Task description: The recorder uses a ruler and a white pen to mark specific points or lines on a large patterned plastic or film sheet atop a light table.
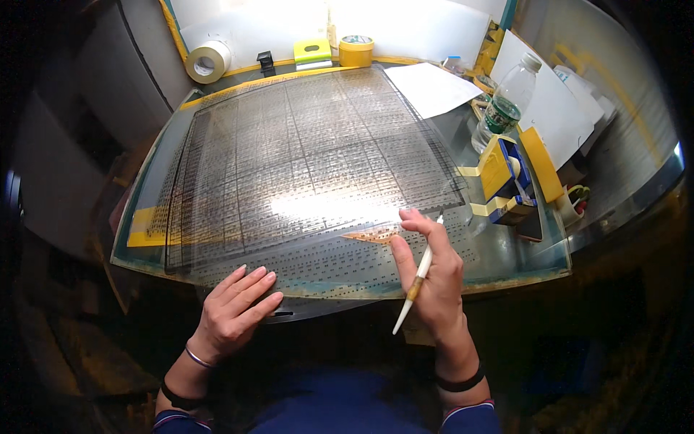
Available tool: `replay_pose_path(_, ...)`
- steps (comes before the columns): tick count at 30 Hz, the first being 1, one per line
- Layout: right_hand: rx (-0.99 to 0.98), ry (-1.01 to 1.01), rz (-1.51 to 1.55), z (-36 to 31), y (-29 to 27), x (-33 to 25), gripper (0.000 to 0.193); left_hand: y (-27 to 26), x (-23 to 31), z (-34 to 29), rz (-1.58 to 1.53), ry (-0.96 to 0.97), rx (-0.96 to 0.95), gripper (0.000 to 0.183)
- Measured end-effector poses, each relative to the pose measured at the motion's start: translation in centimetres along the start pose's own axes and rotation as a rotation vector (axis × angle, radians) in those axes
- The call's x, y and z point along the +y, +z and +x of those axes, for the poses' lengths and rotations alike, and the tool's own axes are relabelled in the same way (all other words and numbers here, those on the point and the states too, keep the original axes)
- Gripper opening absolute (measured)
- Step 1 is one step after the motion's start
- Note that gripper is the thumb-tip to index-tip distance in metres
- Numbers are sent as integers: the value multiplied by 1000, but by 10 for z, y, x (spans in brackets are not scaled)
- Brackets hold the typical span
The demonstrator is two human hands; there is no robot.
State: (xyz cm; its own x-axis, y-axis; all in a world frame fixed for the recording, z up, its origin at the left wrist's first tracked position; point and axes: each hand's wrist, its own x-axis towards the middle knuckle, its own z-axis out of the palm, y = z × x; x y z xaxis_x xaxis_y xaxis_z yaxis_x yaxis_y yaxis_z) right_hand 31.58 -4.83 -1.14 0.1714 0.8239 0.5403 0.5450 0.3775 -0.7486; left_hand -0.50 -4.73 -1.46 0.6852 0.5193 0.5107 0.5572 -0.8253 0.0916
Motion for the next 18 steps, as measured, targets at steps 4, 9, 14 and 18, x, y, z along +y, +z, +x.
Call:
replay_pose_path(4, -63, 16, -160, 1, 11, 16, 28, -5, -3, 3, -29, -31, -44, 39)
replay_pose_path(9, -106, -36, -218, 2, 10, 16, 29, -24, -24, -14, -10, -130, -60, 53)
replay_pose_path(14, -150, -96, -251, 4, 11, 13, 27, -45, -53, -48, -68, -418, 94, 57)
replay_pose_path(18, -171, -126, -270, 5, 9, 13, 28, -53, -62, -44, -46, -495, 49, 42)
